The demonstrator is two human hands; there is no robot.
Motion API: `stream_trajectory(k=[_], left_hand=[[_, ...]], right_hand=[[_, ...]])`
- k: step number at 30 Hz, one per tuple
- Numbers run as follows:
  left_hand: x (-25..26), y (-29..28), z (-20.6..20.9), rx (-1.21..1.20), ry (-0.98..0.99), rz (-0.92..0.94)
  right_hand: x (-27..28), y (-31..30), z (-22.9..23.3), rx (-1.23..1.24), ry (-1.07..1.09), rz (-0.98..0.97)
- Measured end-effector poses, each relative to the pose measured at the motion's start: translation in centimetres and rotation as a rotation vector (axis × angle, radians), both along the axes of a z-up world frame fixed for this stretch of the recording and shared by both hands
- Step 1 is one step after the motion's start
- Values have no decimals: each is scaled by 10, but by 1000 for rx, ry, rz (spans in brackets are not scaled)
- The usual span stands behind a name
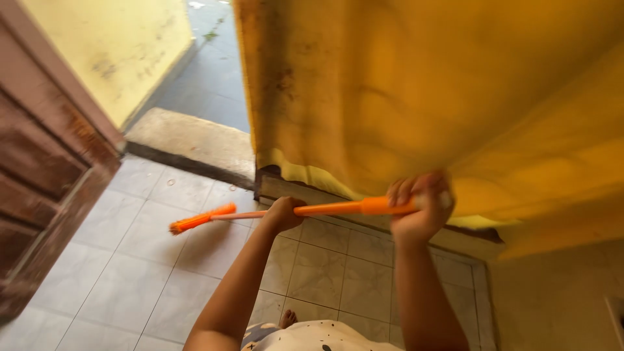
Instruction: The person sweeps the tiled floor using a broom, moving dust and debris throughout the room and around a doorway and a shoe rack.
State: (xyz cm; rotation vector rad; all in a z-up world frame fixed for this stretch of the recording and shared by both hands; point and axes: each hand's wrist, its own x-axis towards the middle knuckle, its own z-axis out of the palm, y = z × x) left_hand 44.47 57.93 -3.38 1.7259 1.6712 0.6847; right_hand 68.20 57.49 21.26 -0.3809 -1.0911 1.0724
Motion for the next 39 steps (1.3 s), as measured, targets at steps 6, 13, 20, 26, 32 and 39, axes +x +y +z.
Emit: stream_trajectory(k=[6,13,20,26,32,39], left_hand=[[-41,-103,53,-345,-539,66],[-72,-258,13,-317,-95,665],[-73,-193,1,351,-251,748],[-132,-77,-14,358,-4,632],[-194,-95,18,262,-741,438],[-183,-236,163,332,8,474]], right_hand=[[-56,73,27,-163,-10,601],[-227,-8,-108,-593,-388,1007],[-223,-8,-8,-218,-435,804],[-228,-68,28,267,-776,848],[-261,-129,53,852,-1008,830],[-276,-168,147,452,-252,776]])
